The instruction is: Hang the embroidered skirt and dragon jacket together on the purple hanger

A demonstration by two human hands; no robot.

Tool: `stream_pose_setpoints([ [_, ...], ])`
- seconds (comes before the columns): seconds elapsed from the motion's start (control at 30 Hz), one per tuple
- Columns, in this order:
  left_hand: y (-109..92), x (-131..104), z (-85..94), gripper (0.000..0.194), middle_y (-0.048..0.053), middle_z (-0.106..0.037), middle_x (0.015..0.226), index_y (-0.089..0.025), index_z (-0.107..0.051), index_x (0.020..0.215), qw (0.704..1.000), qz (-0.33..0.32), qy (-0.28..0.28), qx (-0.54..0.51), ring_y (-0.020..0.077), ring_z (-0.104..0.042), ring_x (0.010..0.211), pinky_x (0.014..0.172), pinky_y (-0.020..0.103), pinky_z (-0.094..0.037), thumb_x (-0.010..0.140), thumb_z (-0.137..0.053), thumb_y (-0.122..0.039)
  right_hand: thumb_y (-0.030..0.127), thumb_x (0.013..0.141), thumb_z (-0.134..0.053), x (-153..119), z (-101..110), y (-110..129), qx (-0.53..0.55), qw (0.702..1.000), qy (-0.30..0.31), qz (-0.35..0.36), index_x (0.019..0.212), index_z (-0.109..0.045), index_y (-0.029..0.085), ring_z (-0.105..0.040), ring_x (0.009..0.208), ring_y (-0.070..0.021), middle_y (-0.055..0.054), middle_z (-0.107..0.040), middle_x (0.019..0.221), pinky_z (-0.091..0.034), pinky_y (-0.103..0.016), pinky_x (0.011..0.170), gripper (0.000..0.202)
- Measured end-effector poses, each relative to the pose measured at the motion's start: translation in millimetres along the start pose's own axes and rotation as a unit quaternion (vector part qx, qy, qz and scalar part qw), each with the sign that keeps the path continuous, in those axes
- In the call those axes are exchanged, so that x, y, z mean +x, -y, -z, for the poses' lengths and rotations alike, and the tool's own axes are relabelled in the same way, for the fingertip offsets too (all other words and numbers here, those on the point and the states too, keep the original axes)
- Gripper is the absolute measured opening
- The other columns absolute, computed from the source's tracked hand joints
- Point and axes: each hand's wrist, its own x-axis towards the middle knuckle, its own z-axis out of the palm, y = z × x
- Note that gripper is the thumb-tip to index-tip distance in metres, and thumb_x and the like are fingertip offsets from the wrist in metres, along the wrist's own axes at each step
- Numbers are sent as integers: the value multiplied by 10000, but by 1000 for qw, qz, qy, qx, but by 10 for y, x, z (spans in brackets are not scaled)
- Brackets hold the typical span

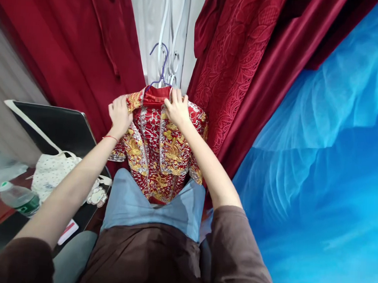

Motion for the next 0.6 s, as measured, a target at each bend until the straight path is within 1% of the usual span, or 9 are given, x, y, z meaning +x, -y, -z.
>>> stream_pose_setpoints([
  [0.07,192,73,188,544,240,-487,1512,-98,-471,1452,1000,15,5,19,396,-396,1446,1186,566,-268,921,-460,-218,309,963,-513,-47,86,-178,13,1000,-7,-7,1017,-561,197,-407,1375,-420,-223,-532,1388,-311,-734,1068,133],
  [0.17,374,262,443,441,241,-516,1450,-112,-547,1352,997,32,-2,67,424,-452,1384,1138,579,-317,943,-489,-266,419,986,-516,-90,213,-404,37,999,20,-18,979,-544,205,-552,1162,-348,-161,-625,1130,-422,-634,1004,216],
  [0.23,427,421,576,470,240,-561,1392,-107,-523,1375,994,42,-5,103,419,-536,1296,1082,560,-382,948,-533,-302,478,989,-505,-127,294,-456,73,997,35,-14,937,-532,220,-580,1005,-283,-104,-628,981,-478,-538,953,265],
  [0.3,452,583,664,476,220,-643,1264,-91,-533,1358,990,70,2,125,399,-598,1208,1043,542,-415,951,-575,-336,504,993,-481,-185,353,-408,113,993,13,-12,894,-524,234,-560,887,-236,-64,-609,888,-506,-457,894,291],
  [0.37,476,730,700,417,184,-691,1155,-86,-600,1255,987,111,2,119,381,-603,1194,1050,539,-408,949,-611,-370,493,992,-458,-250,374,-302,142,989,-32,-23,861,-528,237,-532,804,-212,-38,-580,816,-511,-413,834,296],
  [0.47,543,900,678,373,164,-709,1125,-92,-669,1091,981,180,-12,74,366,-602,1182,1045,530,-428,896,-694,-409,440,973,-453,-306,346,-175,158,982,-91,-49,803,-531,233,-502,725,-196,-18,-529,729,-499,-389,775,279],
  [0.53,610,975,640,379,165,-720,1119,-95,-686,1069,976,216,-3,42,357,-630,1132,1009,522,-470,852,-733,-402,409,949,-468,-302,314,-162,159,979,-114,-59,759,-516,235,-489,697,-190,-12,-505,694,-492,-384,758,263],
  [0.57,645,1002,618,377,166,-724,1119,-97,-690,1083,974,223,5,29,350,-642,1112,991,519,-489,847,-729,-389,397,936,-477,-292,300,-172,159,978,-122,-61,737,-502,237,-482,682,-188,-9,-494,679,-489,-382,750,257],
  [0.6,676,1022,594,379,175,-724,1126,-95,-686,1117,978,209,13,19,345,-651,1100,974,520,-504,861,-701,-373,385,923,-484,-280,287,-186,158,977,-128,-60,718,-486,240,-476,666,-185,-6,-484,666,-487,-381,743,251],
])
